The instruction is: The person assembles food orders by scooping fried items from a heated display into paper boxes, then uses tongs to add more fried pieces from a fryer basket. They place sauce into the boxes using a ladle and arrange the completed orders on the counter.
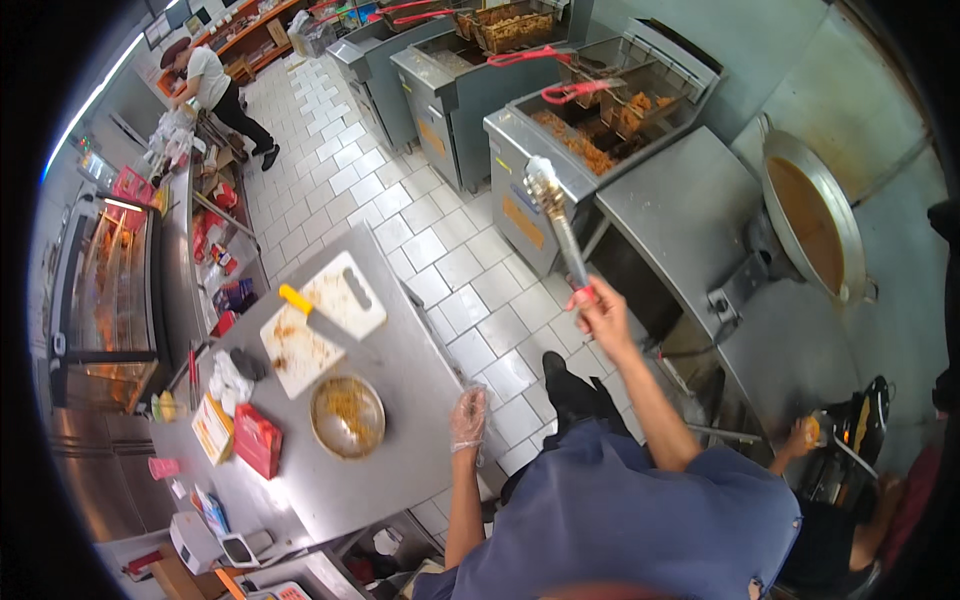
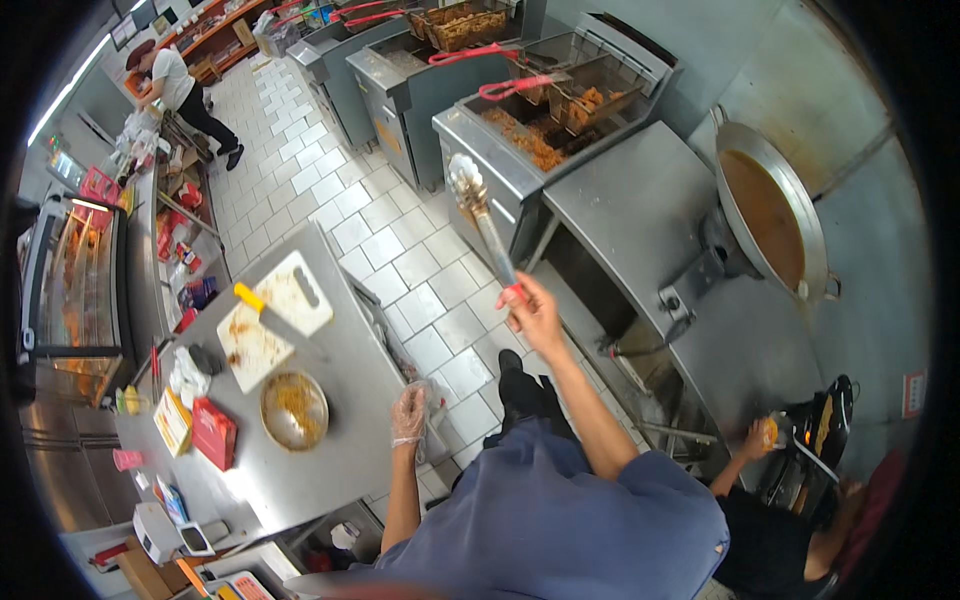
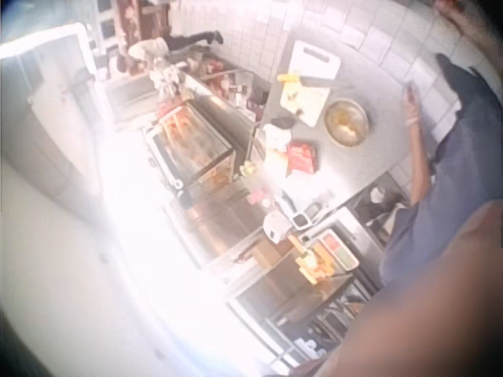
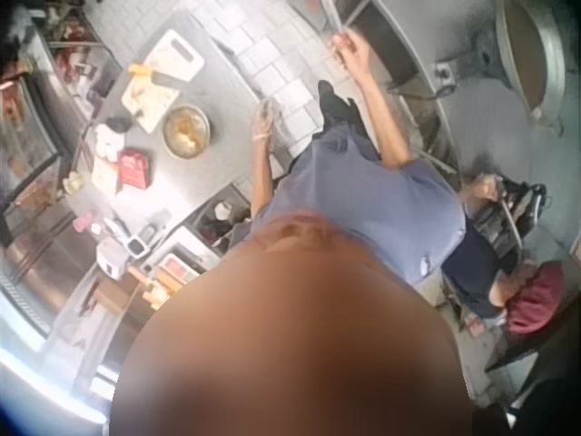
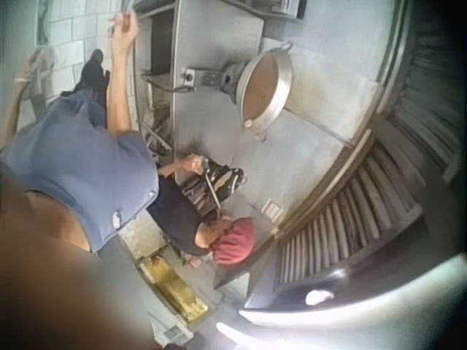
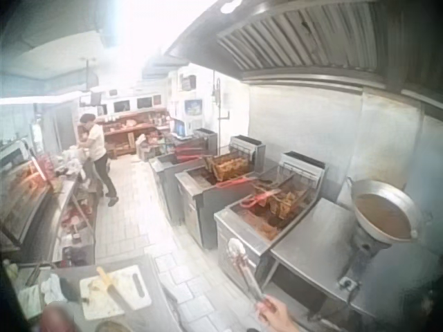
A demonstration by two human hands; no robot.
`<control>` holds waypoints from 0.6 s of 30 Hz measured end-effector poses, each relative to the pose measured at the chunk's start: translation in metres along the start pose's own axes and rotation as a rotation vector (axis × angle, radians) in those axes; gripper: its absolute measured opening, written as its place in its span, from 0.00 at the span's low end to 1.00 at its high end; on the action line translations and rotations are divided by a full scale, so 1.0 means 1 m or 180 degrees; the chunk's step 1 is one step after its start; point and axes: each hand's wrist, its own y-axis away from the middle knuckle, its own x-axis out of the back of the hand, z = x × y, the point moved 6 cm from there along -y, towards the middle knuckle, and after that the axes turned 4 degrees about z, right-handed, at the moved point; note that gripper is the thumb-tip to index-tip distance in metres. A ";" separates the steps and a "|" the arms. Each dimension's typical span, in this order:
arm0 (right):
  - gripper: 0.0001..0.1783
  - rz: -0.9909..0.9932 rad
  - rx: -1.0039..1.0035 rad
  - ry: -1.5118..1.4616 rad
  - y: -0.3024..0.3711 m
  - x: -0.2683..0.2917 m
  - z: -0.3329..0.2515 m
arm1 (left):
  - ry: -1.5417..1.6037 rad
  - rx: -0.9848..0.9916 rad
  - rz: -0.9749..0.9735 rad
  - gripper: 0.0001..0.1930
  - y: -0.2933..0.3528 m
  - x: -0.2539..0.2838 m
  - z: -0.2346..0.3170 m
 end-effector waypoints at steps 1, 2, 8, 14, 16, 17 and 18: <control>0.24 -0.0088 0.0332 0.0061 -0.031 0.012 -0.026 | 0.0152 -0.0058 0.0041 0.17 -0.020 0.000 0.010; 0.25 -0.0003 0.0350 0.0258 -0.068 0.030 -0.053 | 0.0228 0.0071 0.0031 0.17 -0.040 -0.004 0.020; 0.33 0.0064 0.1422 0.1585 -0.303 0.091 -0.234 | 0.0646 -0.0110 0.0213 0.14 -0.147 -0.009 0.100; 0.28 0.0966 0.1946 0.4445 -0.555 0.080 -0.330 | 0.1093 0.0301 0.0078 0.12 -0.278 -0.026 0.137; 0.24 0.0856 0.1783 0.4963 -0.629 0.065 -0.345 | 0.1118 0.0452 0.0001 0.14 -0.340 -0.030 0.134; 0.24 0.0863 0.1742 0.5108 -0.668 0.055 -0.353 | 0.1121 0.0123 0.0046 0.13 -0.375 -0.029 0.138; 0.23 0.0898 0.1612 0.5254 -0.704 0.047 -0.353 | 0.1215 0.0224 -0.0051 0.13 -0.411 -0.028 0.132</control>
